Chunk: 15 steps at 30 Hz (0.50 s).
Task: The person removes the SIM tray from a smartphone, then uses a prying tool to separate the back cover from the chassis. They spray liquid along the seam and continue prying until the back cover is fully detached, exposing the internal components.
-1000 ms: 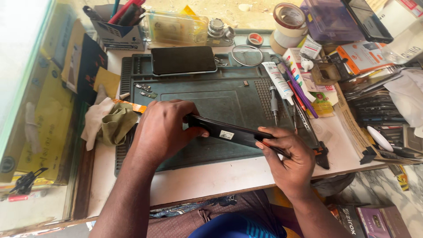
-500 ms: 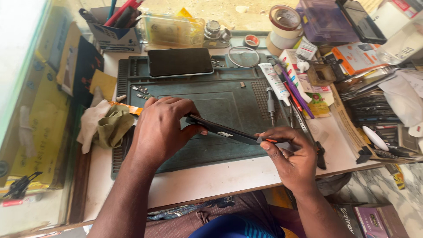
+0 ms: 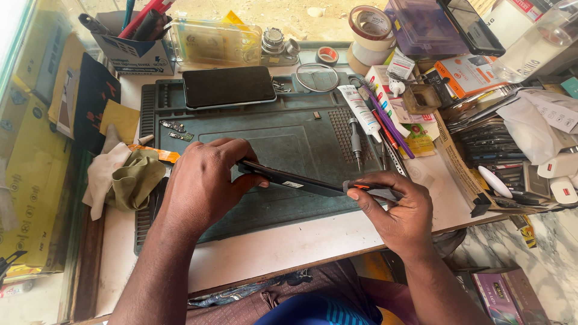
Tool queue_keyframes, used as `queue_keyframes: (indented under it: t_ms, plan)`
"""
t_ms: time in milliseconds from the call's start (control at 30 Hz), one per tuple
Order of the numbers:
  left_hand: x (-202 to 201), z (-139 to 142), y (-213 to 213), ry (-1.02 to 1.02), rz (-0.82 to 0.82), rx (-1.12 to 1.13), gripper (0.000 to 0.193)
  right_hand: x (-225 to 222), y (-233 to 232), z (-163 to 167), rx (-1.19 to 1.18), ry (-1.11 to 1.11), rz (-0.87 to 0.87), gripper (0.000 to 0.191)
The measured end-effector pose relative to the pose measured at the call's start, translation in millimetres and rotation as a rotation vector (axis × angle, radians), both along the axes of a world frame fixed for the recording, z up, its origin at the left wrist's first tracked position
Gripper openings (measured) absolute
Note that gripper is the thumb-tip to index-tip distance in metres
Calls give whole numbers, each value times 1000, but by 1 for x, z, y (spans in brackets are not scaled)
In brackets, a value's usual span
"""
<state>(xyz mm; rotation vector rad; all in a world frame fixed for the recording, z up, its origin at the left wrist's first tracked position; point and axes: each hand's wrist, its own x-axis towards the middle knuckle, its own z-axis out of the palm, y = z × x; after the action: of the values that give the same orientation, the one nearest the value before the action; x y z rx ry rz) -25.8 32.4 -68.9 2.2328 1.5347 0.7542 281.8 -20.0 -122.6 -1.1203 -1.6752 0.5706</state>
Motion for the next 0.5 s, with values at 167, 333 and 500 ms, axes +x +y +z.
queue_keyframes:
  t_ms: [167, 333, 500]
  plan:
    - [1, 0, 0, -18, 7, -51, 34, -1, 3, 5, 5, 18, 21, 19]
    - [0, 1, 0, -5, -5, -60, 36, -4, 8, 11, 90, -79, 38, 20]
    - [0, 3, -2, 10, 7, -122, 38, -11, 9, 24, 149, -214, 40, 19]
